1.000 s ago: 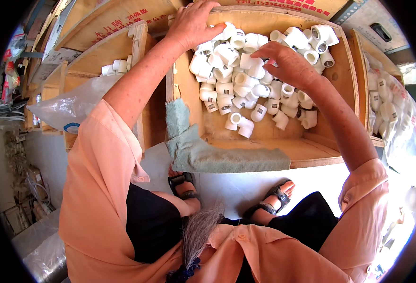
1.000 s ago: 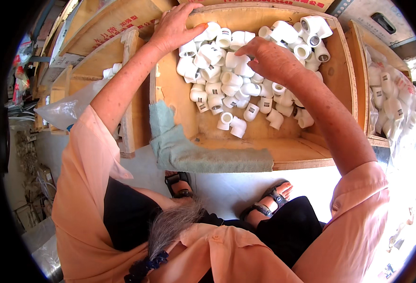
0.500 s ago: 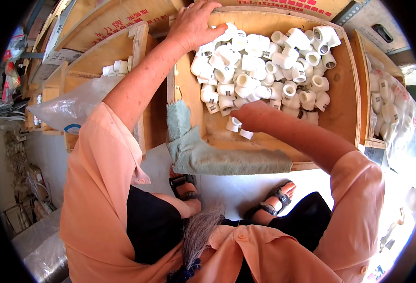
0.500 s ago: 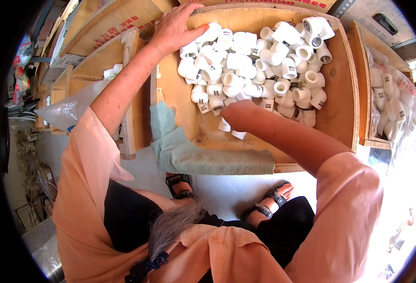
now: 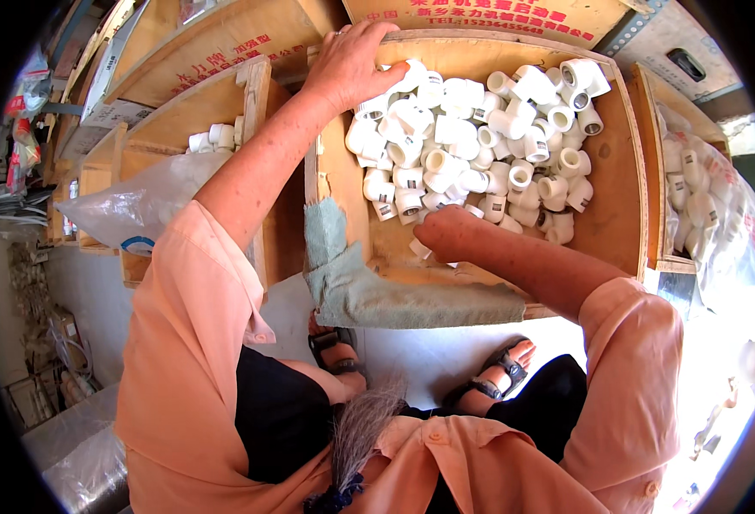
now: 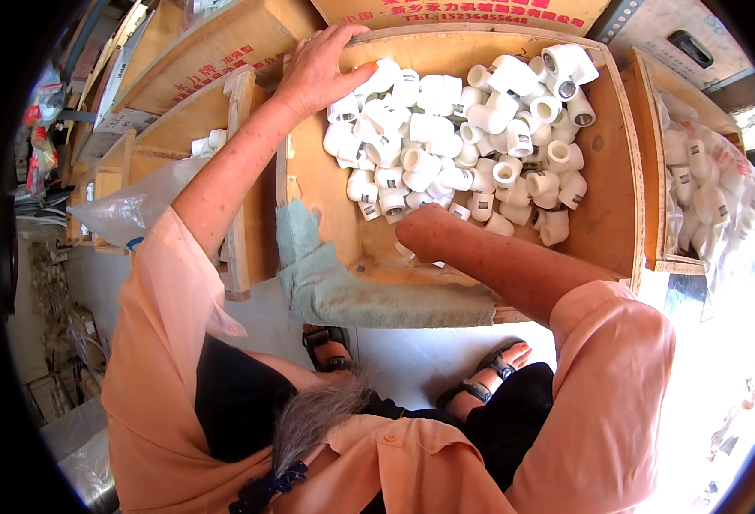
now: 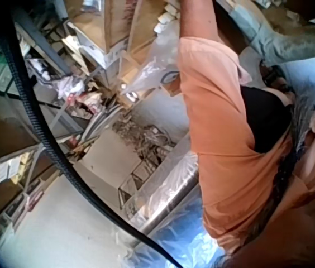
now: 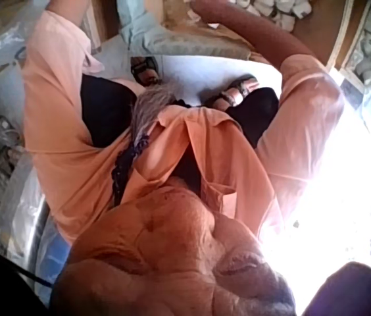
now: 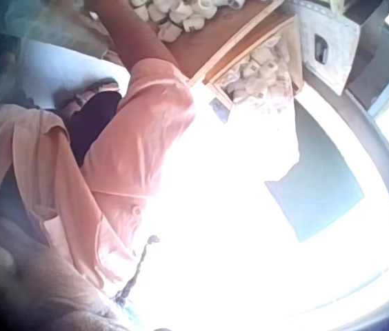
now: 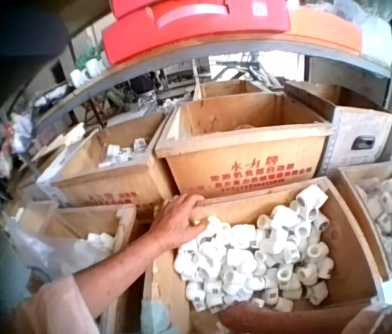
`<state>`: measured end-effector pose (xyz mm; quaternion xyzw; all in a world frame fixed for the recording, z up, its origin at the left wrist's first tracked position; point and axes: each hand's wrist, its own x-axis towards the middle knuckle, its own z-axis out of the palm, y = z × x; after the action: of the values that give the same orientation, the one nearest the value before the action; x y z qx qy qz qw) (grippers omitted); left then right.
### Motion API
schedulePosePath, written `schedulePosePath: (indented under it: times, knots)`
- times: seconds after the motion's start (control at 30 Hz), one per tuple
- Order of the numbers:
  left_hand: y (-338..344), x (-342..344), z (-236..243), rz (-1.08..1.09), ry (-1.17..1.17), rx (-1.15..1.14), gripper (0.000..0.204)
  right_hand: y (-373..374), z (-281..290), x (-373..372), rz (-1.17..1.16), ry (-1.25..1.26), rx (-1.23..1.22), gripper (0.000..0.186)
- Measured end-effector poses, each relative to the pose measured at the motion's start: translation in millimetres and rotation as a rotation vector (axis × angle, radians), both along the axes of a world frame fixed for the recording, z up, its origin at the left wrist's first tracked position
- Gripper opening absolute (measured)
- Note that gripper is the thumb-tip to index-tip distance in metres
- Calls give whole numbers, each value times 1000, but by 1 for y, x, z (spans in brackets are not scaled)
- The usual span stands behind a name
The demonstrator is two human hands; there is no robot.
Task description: The person sorts white plastic pipe fittings from a wooden crate by hand. They repeatedly pick up individual fittings, inspect them, and place them back into the crate, occasionally shifting the pile to access different items.
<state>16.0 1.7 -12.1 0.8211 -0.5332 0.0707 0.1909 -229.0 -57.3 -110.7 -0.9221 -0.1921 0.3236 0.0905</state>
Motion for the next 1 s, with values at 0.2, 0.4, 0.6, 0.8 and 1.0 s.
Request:
schedulePosePath:
  times: [0.2,0.4,0.6,0.8,1.0]
  knots:
    - [-4,-1,-4,-5,1,-6,57,-24,67,10,-54,-14,120,42]
    - [3,1,0,13,12,4,57,-82,134,29,-284,-578,398,44]
    - [-8,-3,1,6,15,7,56,-123,101,40,-459,-878,82,52]
    - [0,1,-2,1,0,-2,57,-120,90,44,-447,-877,33,57]
    - [-1,5,-4,12,-36,-6,59,-120,90,40,-405,-911,-23,59]
